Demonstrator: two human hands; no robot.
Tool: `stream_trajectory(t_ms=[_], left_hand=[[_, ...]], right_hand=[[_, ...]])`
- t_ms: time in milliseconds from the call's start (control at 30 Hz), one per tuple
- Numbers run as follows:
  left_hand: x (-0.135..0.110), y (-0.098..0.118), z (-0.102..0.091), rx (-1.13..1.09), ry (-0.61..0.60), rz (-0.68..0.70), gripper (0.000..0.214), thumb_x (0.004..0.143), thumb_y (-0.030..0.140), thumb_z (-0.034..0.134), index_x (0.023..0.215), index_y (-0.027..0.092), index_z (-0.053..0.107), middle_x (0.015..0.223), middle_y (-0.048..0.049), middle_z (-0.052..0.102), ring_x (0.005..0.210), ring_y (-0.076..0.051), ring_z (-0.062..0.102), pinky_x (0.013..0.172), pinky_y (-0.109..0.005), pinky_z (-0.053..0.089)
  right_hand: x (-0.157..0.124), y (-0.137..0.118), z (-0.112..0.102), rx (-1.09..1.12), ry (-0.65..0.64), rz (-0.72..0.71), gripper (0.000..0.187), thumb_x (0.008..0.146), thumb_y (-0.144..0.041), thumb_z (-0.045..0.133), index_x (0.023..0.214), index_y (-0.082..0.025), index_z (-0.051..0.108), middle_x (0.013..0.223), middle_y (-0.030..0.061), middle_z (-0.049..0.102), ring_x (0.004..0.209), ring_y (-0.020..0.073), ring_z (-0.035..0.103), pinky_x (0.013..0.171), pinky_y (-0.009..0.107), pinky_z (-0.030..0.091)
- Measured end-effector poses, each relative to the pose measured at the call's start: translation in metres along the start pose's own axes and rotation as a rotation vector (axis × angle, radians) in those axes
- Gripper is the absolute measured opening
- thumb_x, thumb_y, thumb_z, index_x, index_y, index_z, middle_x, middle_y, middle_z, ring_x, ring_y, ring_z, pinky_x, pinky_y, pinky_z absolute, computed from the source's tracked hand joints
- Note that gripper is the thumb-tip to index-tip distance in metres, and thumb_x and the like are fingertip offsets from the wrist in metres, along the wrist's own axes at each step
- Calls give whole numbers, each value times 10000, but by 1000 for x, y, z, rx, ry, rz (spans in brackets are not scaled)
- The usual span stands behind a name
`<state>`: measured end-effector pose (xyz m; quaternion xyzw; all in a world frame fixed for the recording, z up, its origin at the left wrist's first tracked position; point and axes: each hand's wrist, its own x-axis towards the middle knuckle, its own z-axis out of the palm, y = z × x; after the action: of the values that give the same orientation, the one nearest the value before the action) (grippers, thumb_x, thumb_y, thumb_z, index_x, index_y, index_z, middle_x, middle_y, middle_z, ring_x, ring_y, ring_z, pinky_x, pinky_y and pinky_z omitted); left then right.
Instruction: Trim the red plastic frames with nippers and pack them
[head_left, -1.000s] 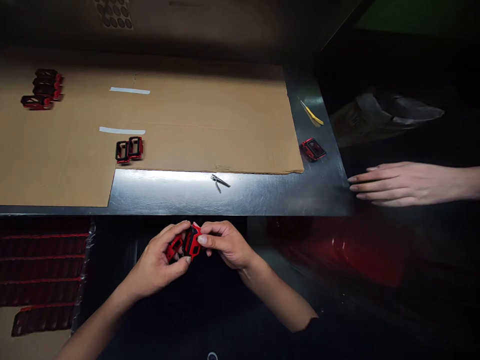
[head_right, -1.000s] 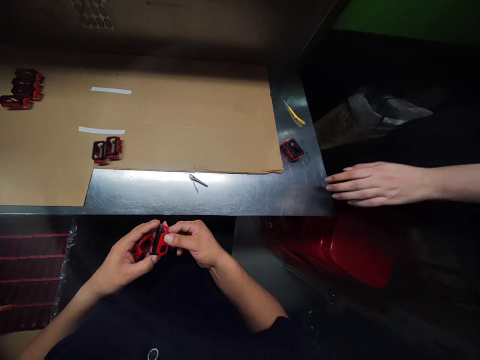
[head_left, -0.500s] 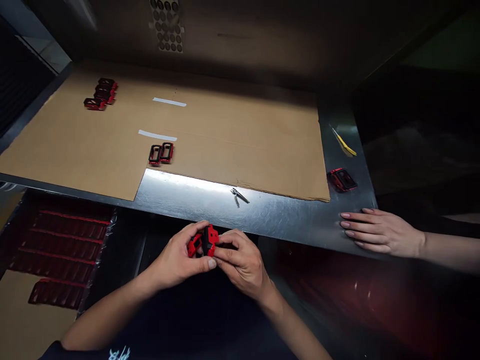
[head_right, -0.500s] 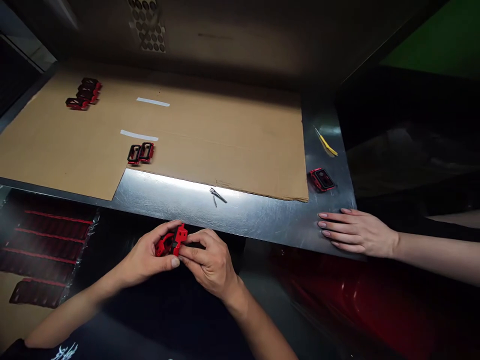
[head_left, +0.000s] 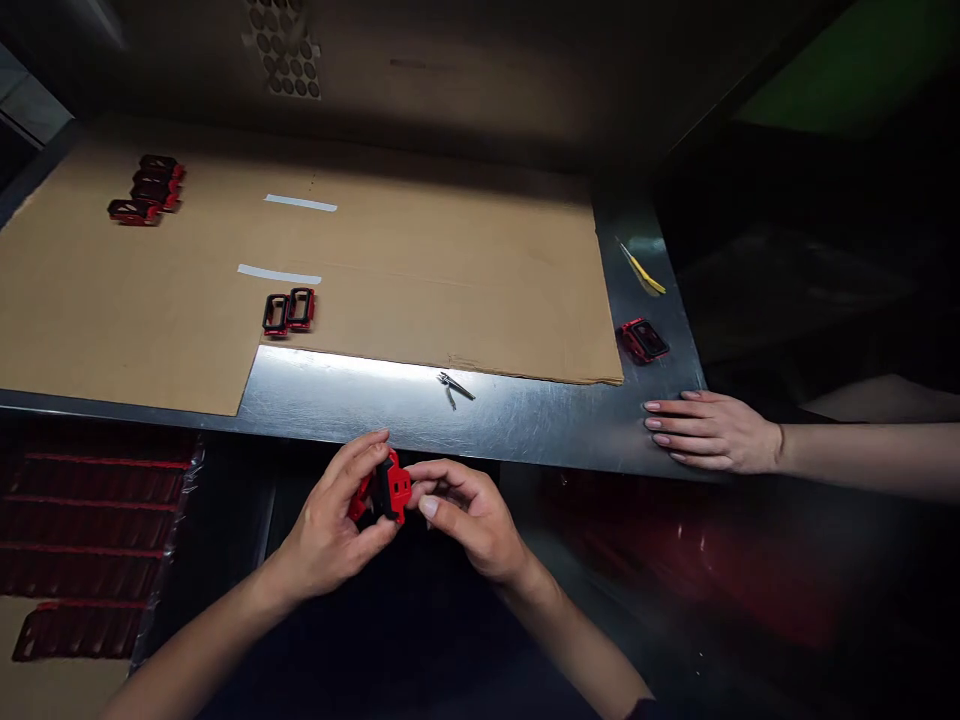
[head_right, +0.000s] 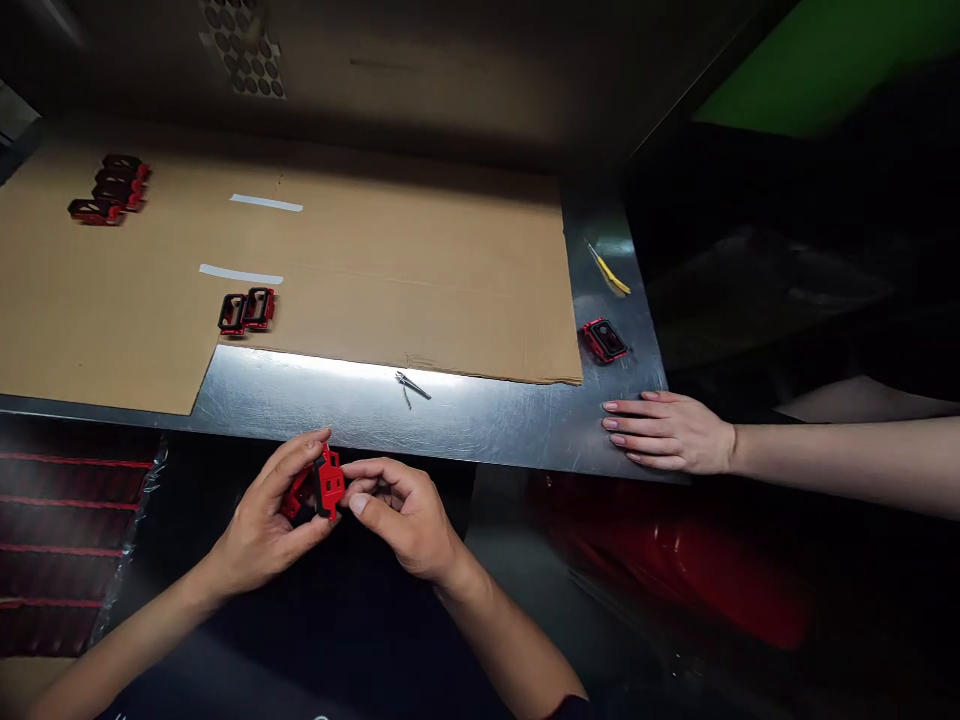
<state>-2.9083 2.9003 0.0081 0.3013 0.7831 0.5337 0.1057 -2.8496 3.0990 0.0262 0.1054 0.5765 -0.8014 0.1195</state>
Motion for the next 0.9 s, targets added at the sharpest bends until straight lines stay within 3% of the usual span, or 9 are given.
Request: stream_trajectory(t_ms=[133,267,600,900], left_hand=[[-1,-3,1,-25,-37,-20,753,843,136,672,1511,319,376,1505,-101,509,1401,-232,493,1152,-437,464],[-1,-5,2,-60,-73,-51,779,839,151,688,1524,316,356,1511,-101,514,1373,-229,529,1144,-432,475],[-1,-1,0,-10,-136,58,777,855,94,620,1547,288,326,1508,-133,506,1395,-255,505,1129,-481,488],[-4,1,-6,36,-177,180,786,874,81,591,1579,239,283,1493,-175,508,1385,-258,512,1081,-437,532]], right_hand=[[-1,-2,4,26,-14,25,260,889,-316,725,1134,-228,731,963,39,749,809,126,669,691,226,512],[0,-5,6,53,7,75,200,872,-282,739,1055,-201,742,874,19,731,718,97,634,653,217,497],[4,-10,7,6,71,217,117,759,-251,751,813,-152,718,673,-6,680,599,102,604,563,221,449],[3,-2,2,109,0,312,281,722,-391,841,723,-143,709,655,19,711,577,110,622,577,232,490]])
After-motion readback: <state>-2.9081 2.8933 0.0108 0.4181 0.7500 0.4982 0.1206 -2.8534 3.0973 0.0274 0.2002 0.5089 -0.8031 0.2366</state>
